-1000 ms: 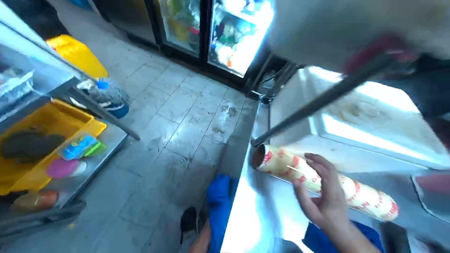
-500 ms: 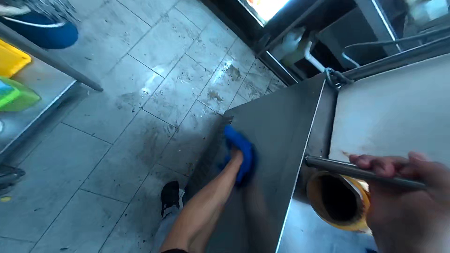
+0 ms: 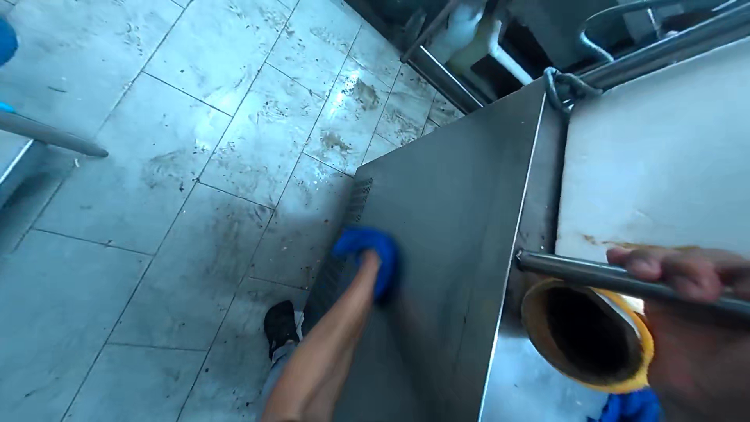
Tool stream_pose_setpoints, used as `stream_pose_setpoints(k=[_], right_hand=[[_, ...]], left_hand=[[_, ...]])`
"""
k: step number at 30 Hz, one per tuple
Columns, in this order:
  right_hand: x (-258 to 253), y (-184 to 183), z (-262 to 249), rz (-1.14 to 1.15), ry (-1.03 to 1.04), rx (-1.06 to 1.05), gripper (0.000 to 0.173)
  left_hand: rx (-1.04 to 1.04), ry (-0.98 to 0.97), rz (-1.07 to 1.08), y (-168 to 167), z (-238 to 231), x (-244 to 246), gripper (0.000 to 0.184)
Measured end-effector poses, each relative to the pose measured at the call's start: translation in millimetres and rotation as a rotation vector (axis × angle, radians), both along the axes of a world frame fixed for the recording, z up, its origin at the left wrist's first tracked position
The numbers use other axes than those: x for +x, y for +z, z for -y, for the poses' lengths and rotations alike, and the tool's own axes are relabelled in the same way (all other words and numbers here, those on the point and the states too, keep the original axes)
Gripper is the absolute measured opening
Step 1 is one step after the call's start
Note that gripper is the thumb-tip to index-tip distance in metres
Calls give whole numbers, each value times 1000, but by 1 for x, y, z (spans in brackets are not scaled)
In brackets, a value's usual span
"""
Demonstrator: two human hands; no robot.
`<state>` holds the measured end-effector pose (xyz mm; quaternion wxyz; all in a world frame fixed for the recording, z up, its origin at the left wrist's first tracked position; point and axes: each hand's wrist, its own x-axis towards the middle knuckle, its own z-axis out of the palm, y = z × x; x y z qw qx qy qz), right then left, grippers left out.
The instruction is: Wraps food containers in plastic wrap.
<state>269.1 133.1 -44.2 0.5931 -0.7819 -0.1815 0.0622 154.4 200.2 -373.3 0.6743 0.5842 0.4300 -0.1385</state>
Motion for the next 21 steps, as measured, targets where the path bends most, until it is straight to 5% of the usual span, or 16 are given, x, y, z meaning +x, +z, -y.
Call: stream_pose_setpoints(k=[3, 6, 8, 11, 14, 17, 19, 21], right_hand=[[2, -2, 13, -35, 24, 3, 46], [1, 4, 12, -33, 59, -30, 38], [-3, 6, -1, -28, -26, 8, 37], [-8, 7, -10, -44, -127, 62, 32], [-3, 5, 1, -56, -59, 60, 34], [4, 1, 13, -63, 32, 29, 33], [9, 0, 11, -50, 27, 24, 36], [10, 0, 6, -41, 6, 31, 36]], left_hand=[[324, -61, 599, 117, -65, 137, 53], [502, 68, 919, 141, -70, 199, 56], [385, 34, 864, 111, -51, 137, 54], [-126, -32, 306, 49, 12, -55, 51], [-308, 25, 7, 14, 77, -174, 50], [-228, -52, 60, 53, 59, -148, 44], [-68, -115, 262, 83, 29, -82, 37], [72, -139, 479, 106, 3, -10, 51]])
